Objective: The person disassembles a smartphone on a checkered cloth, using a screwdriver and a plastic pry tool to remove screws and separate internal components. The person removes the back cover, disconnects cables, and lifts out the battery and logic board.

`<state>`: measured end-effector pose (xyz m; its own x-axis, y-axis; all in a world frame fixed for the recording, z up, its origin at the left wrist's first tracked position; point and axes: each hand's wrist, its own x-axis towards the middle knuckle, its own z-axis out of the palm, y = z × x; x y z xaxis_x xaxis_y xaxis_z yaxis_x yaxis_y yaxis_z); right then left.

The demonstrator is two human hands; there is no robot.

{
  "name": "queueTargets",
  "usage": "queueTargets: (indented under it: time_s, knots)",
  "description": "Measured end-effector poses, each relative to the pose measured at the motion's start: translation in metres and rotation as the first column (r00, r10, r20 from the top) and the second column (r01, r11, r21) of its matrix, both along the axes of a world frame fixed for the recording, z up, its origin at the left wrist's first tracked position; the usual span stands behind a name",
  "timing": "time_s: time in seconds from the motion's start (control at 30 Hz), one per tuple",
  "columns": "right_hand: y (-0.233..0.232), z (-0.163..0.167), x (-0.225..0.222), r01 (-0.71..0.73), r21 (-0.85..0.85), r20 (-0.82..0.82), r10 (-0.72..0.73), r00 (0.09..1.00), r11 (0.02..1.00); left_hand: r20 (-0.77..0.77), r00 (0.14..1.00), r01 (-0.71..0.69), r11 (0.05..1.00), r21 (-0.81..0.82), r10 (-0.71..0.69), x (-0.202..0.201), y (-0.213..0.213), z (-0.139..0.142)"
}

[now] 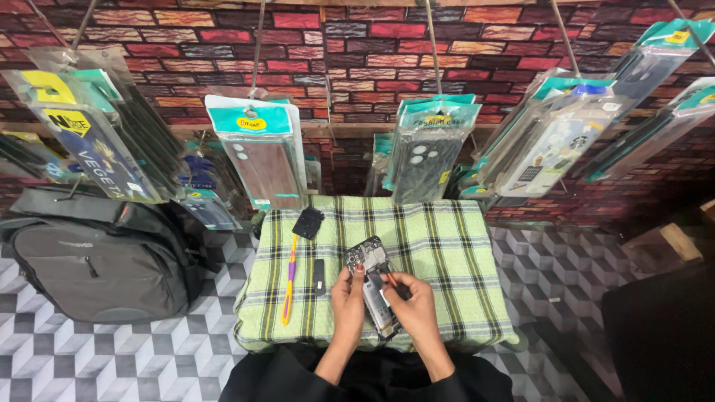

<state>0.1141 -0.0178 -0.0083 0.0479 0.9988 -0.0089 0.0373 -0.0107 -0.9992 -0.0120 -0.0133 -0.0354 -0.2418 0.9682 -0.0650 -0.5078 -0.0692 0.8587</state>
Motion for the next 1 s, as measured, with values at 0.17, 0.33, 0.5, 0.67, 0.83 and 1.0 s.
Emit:
queueTargets:
  time_s: [0.17, 0.33, 0.5, 0.67, 0.83, 1.0]
  knots:
    - [-0.001, 0.003, 0.001, 0.020, -0.040, -0.045, -0.022, 0.999, 0.999, -0.200, 0.979, -0.017, 0.998, 0.056, 0.028, 0.006, -0.010, 0.005]
    - [-0.001, 0.006, 0.002, 0.001, -0.073, -0.078, -0.007, 0.997, 0.997, -0.264, 0.963, -0.035, 0.998, 0.051, 0.047, 0.007, -0.011, 0.012]
    - [0.000, 0.005, 0.002, 0.012, -0.098, -0.057, -0.018, 0.998, 0.995, -0.335, 0.941, -0.044, 0.999, 0.012, 0.046, 0.008, -0.010, 0.011]
    - [-0.002, 0.005, 0.006, -0.090, -0.066, -0.119, 0.082, 0.989, 0.994, -0.314, 0.947, -0.067, 0.998, 0.007, 0.066, 0.006, -0.005, 0.006]
    - [-0.002, 0.006, 0.005, -0.159, 0.000, -0.064, 0.159, 0.985, 0.987, -0.190, 0.979, -0.068, 0.997, 0.028, 0.072, 0.006, 0.000, 0.003]
    - [-0.001, 0.000, 0.020, -0.122, -0.158, -0.090, 0.109, 0.990, 0.980, -0.123, 0.990, -0.069, 0.998, 0.009, 0.070, 0.004, -0.002, -0.001]
